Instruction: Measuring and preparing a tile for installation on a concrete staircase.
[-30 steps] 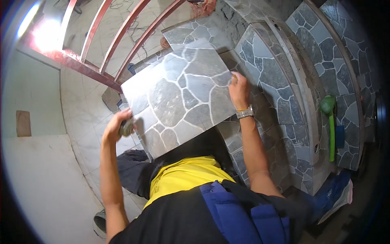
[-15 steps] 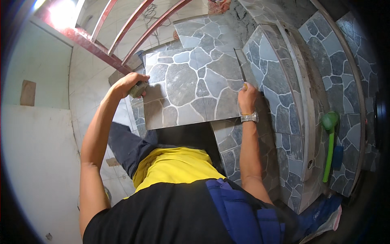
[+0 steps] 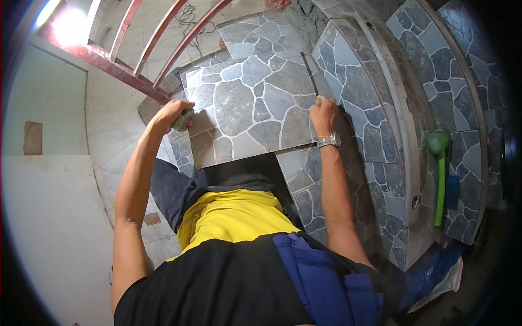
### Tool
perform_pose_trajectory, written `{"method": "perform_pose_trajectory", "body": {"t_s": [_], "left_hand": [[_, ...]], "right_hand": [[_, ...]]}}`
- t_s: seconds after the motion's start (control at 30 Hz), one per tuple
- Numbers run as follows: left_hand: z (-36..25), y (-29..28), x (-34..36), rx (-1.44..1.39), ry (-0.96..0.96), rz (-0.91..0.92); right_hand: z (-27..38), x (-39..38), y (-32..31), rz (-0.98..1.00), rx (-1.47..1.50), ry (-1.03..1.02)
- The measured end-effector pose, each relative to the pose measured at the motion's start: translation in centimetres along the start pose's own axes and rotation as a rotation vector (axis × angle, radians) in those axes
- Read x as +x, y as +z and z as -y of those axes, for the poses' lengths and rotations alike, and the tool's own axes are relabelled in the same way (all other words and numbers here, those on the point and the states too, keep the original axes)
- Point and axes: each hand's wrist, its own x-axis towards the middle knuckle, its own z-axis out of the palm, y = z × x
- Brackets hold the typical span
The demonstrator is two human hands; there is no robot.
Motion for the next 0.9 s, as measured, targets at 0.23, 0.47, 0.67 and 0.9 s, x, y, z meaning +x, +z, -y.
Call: {"method": "perform_pose_trajectory", "body": {"t_s": [0.23, 0.47, 0.67, 0.9], "left_hand": [[0.9, 0.0, 1.0, -0.036, 0.050, 0.053], [0.5, 0.9, 1.1, -0.115, 0.108, 0.012], [0.2, 0.1, -0.8, -0.139, 0.099, 0.086], [0.6, 1.2, -2.4, -0.118, 0.135, 0.057]], "right_hand": [[0.4, 0.4, -0.6, 0.015, -0.012, 0.131], [1.4, 2.0, -2.5, 0.132, -0.072, 0.107], [3.4, -2.3, -5.2, -0.131, 0.170, -0.036], [5.5, -9.7, -12.1, 0.074, 0.693, 0.324]]}}
